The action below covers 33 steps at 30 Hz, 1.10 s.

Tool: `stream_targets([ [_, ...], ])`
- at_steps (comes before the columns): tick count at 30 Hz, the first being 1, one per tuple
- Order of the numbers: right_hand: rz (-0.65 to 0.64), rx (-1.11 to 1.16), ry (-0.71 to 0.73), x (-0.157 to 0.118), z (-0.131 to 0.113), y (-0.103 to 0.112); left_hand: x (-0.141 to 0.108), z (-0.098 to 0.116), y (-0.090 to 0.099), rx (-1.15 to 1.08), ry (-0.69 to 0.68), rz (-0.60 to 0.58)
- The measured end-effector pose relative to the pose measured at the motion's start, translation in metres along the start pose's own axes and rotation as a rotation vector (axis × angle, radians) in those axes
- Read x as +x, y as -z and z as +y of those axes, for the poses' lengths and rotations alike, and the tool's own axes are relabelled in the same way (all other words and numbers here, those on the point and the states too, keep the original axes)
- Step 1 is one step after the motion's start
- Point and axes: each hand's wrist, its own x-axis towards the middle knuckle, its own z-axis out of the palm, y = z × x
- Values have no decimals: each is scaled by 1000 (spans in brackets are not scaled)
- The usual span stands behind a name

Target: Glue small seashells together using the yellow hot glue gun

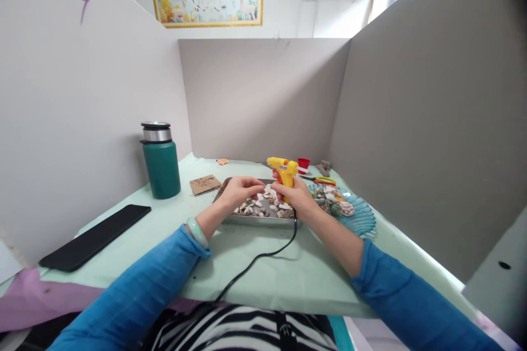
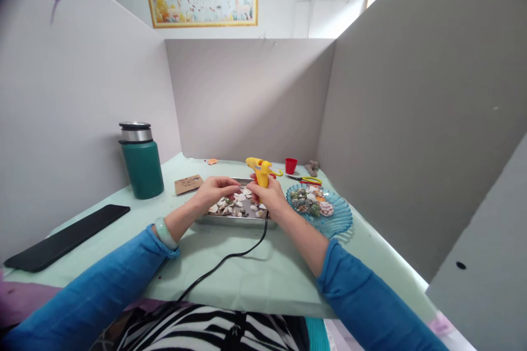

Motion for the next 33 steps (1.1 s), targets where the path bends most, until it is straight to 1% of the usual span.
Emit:
stream_targets([
  [2, -9, 11, 6, 0, 0, 0, 0, 0, 0, 90, -73, 34],
  [6, -3, 19, 4, 1, 2, 0, -3, 1, -1, 373, -279, 113],
  [9, 11, 26, -32, 2, 3, 0, -4, 1, -2, 486, -366, 155],
  [13, 5, 22, -44, 4, 6, 2, -4, 0, -2, 511, -398, 160],
  [16, 4, -14, 3, 6, 8, 4, -3, -1, 0, 516, -396, 192],
  [19, -13, -107, 101, 5, 8, 7, 0, -3, 6, 495, -364, 267],
  [21, -68, -178, 143, 3, 5, 8, 3, -5, 11, 479, -333, 319],
  [23, -114, -238, 141, 1, 3, 8, 5, -6, 17, 480, -311, 371],
  [26, -114, -311, 121, -1, 2, 6, 6, -7, 22, 509, -299, 447],
  [29, -130, -336, 113, -2, 1, 4, 6, -5, 24, 569, -330, 496],
  [33, -145, -340, 112, -3, 0, 3, 4, -3, 25, 690, -424, 515],
])
